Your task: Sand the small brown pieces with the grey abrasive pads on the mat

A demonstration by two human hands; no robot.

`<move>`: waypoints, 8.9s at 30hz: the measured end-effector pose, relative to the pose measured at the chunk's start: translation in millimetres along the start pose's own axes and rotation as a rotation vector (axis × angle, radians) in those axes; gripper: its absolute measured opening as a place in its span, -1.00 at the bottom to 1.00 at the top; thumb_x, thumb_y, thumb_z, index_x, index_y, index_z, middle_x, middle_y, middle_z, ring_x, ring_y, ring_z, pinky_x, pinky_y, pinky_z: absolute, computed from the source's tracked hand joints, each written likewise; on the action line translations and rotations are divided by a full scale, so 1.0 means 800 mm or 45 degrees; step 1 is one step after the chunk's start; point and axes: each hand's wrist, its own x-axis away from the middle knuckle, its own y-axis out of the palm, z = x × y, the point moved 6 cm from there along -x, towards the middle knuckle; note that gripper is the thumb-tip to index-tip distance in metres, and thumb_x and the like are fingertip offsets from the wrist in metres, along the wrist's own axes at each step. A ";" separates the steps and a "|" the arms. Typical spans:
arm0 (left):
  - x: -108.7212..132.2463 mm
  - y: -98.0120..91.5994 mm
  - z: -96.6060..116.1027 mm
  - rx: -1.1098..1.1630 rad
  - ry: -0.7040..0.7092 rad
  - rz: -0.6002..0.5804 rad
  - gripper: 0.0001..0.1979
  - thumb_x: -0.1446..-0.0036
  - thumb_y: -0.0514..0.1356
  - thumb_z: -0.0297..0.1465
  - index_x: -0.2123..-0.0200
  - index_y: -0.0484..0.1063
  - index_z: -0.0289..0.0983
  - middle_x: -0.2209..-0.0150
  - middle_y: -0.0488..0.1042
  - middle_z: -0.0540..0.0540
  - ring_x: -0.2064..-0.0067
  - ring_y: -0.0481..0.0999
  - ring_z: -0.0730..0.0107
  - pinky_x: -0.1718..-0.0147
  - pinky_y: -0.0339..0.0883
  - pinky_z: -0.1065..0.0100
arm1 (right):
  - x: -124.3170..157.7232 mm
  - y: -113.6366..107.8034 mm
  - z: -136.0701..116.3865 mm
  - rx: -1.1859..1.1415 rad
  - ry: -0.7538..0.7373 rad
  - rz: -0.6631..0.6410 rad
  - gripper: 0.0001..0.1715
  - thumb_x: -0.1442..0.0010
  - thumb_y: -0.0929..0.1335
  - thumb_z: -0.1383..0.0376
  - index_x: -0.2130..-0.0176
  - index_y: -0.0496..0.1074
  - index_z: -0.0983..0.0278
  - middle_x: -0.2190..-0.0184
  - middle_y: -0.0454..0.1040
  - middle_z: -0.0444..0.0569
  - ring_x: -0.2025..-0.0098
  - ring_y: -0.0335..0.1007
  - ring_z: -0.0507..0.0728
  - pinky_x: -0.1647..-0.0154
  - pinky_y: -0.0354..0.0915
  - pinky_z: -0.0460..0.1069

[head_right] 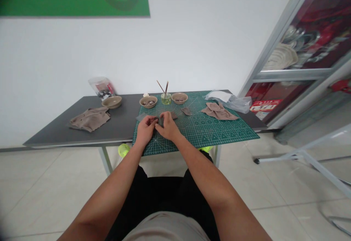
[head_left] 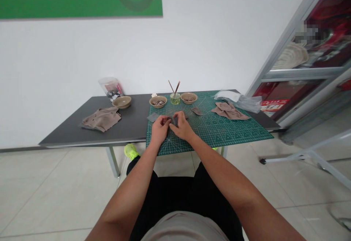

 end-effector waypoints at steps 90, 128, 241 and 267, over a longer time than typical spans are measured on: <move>0.012 0.009 0.015 -0.210 -0.007 -0.156 -0.90 -0.13 0.18 -0.37 0.33 0.47 -0.25 0.42 0.52 0.01 0.37 0.47 0.38 0.33 0.28 0.38 | 0.004 0.003 0.043 -1.121 0.856 -0.169 -0.60 0.19 0.56 0.18 0.35 0.48 0.31 0.49 0.52 -0.11 0.47 0.43 0.03 0.47 0.33 -0.08; 0.013 0.014 0.017 -0.291 0.043 -0.205 -0.93 -0.09 0.19 -0.37 0.40 0.40 -0.24 0.48 0.42 0.03 0.42 0.38 0.40 0.38 0.20 0.37 | 0.001 0.000 0.041 -1.009 0.747 -0.157 -0.65 0.12 0.52 0.14 0.39 0.43 0.28 0.57 0.42 -0.18 0.55 0.26 0.00 0.49 0.20 -0.06; 0.011 0.009 0.016 -0.203 0.071 -0.253 -0.89 -0.11 0.15 -0.34 0.43 0.31 -0.23 0.52 0.33 0.07 0.44 0.33 0.44 0.40 0.18 0.39 | 0.004 0.004 0.050 -1.167 0.883 -0.234 -0.62 0.21 0.56 0.22 0.36 0.53 0.34 0.47 0.55 -0.07 0.48 0.41 0.02 0.47 0.34 -0.08; 0.016 0.016 0.020 -0.339 0.137 -0.288 -0.91 -0.12 0.13 -0.40 0.43 0.29 -0.23 0.52 0.32 0.06 0.44 0.32 0.41 0.40 0.13 0.37 | 0.002 0.002 0.047 -1.015 0.799 -0.206 -0.70 0.13 0.52 0.19 0.40 0.52 0.34 0.55 0.49 -0.12 0.54 0.32 -0.01 0.50 0.25 -0.08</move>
